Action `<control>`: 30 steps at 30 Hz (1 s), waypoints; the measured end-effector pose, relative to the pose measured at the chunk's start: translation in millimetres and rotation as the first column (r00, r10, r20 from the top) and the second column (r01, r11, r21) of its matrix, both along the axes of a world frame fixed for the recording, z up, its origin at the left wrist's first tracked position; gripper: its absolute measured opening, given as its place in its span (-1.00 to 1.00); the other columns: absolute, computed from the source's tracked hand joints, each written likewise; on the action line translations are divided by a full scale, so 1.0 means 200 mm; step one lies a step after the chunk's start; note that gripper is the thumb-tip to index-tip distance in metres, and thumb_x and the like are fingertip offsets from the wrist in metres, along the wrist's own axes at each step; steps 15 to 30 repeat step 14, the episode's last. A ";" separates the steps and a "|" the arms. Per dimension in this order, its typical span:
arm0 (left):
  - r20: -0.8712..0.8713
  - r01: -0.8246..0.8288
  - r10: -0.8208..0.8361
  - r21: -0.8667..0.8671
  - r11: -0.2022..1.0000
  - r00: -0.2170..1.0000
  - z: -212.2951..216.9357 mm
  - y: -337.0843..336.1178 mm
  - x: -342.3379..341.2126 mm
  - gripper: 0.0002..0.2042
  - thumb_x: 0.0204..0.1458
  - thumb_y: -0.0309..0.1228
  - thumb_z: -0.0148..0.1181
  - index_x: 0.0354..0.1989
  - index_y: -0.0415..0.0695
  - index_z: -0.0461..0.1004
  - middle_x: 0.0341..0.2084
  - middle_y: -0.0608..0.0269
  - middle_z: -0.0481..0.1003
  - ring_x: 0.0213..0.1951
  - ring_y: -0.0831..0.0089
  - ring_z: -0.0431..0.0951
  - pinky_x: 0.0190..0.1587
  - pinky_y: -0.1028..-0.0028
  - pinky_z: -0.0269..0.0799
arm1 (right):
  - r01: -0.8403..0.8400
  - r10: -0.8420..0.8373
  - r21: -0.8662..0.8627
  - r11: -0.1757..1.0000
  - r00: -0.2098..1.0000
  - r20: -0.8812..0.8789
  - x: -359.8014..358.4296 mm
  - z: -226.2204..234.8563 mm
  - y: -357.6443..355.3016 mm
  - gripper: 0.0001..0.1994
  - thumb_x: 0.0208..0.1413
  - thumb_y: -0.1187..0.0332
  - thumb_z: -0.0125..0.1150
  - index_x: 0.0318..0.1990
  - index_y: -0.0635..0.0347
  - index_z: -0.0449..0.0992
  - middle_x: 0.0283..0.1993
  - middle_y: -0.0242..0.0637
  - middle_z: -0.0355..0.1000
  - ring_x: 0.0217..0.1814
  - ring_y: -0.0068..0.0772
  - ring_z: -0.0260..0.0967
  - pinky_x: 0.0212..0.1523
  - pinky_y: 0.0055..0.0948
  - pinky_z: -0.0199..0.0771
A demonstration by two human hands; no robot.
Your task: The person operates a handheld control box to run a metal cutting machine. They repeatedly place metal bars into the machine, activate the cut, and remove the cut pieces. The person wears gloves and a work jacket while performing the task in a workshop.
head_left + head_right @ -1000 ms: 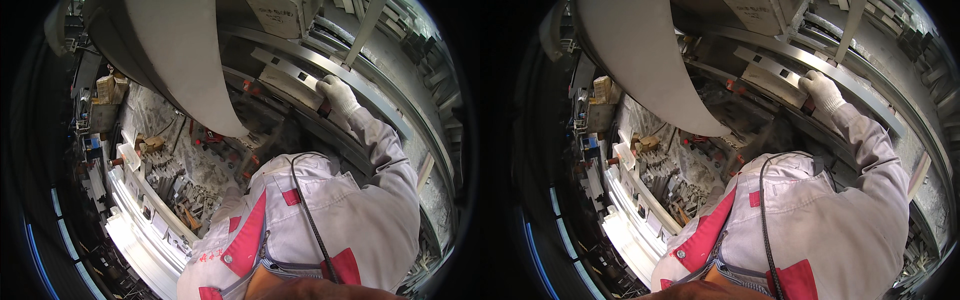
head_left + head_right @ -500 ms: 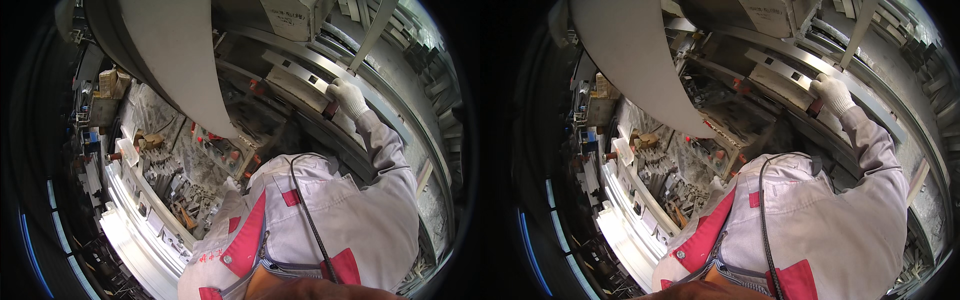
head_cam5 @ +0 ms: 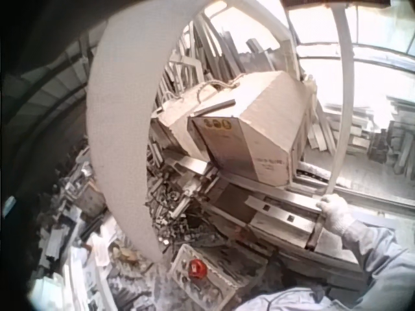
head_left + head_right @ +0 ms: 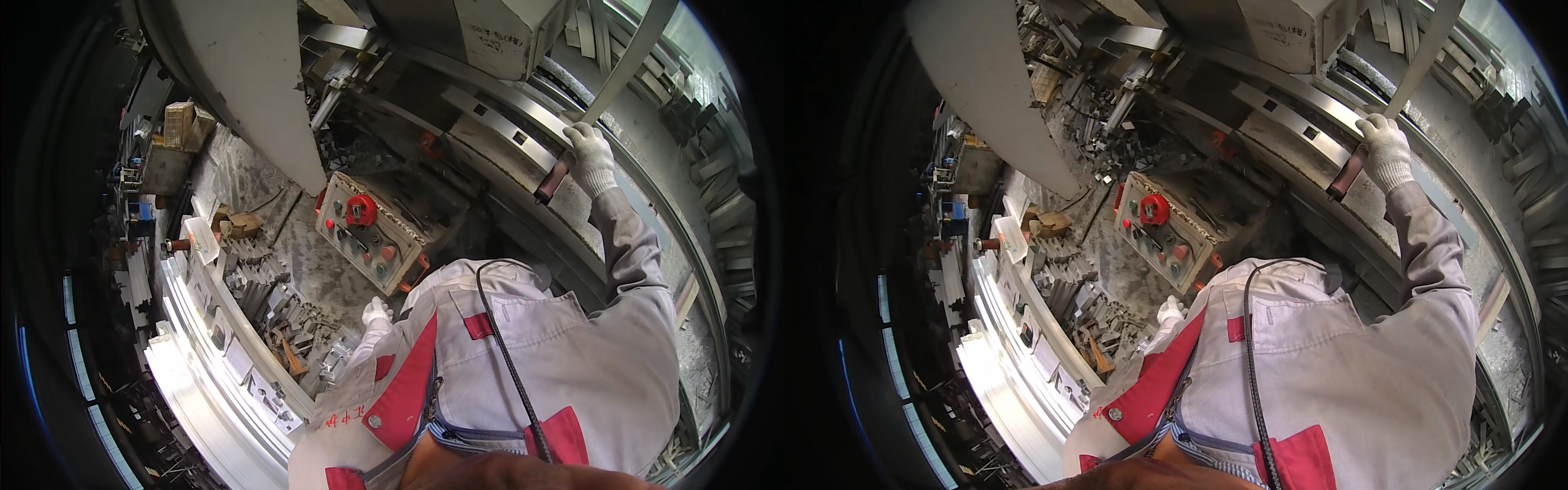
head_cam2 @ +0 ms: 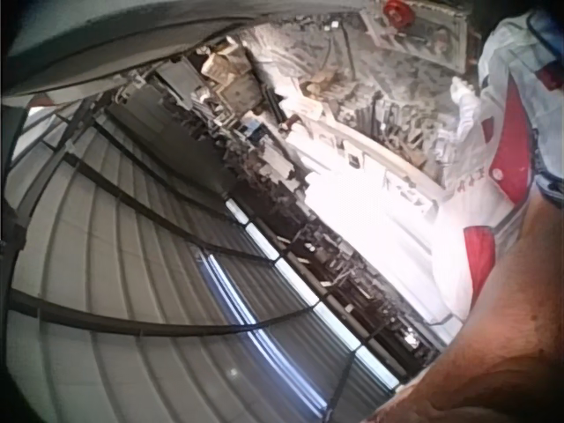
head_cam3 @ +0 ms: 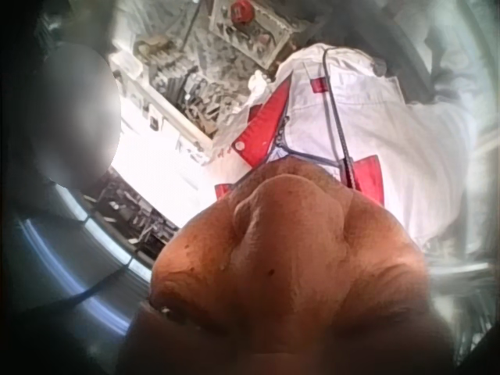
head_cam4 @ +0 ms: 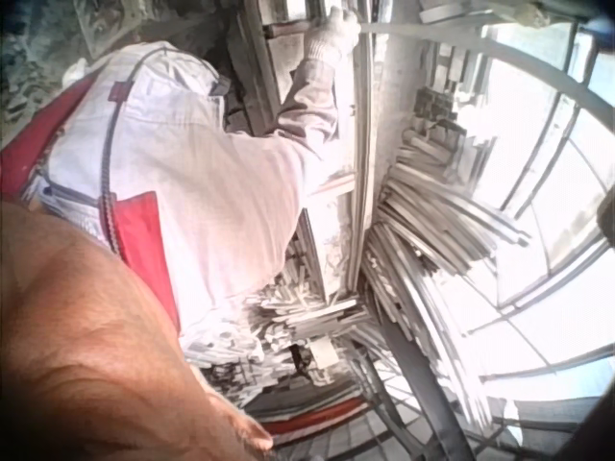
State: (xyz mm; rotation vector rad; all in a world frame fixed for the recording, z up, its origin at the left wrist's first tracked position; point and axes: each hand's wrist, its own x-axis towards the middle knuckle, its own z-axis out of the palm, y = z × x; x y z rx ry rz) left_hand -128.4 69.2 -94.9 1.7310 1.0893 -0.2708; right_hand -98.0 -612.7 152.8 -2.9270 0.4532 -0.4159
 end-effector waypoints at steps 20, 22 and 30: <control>-0.050 -0.011 0.005 -0.110 0.994 0.999 -0.12 0.10 -0.05 -0.68 0.33 -0.08 0.30 -0.06 -0.11 0.57 -0.47 0.29 0.58 -0.68 0.40 0.46 -0.62 0.30 0.39 | 0.388 -0.283 0.157 0.908 0.845 -0.453 -0.18 0.06 -0.14 -0.35 0.12 0.30 0.50 0.41 -0.08 0.46 0.22 -0.04 0.56 0.32 0.05 0.50 0.32 -0.11 0.49; -0.050 -0.011 0.005 -0.110 0.994 0.999 -0.12 0.10 -0.05 -0.68 0.33 -0.08 0.30 -0.06 -0.11 0.57 -0.47 0.29 0.58 -0.68 0.40 0.46 -0.62 0.30 0.39 | 0.388 -0.283 0.157 0.908 0.845 -0.453 -0.18 0.06 -0.14 -0.35 0.12 0.30 0.50 0.41 -0.08 0.46 0.22 -0.04 0.56 0.32 0.05 0.50 0.32 -0.11 0.49; -0.050 -0.011 0.005 -0.110 0.994 0.999 -0.12 0.10 -0.05 -0.68 0.33 -0.08 0.30 -0.06 -0.11 0.57 -0.47 0.29 0.58 -0.68 0.40 0.46 -0.62 0.30 0.39 | 0.388 -0.283 0.157 0.908 0.845 -0.453 -0.18 0.06 -0.14 -0.35 0.12 0.30 0.50 0.41 -0.08 0.46 0.22 -0.04 0.56 0.32 0.05 0.50 0.32 -0.11 0.49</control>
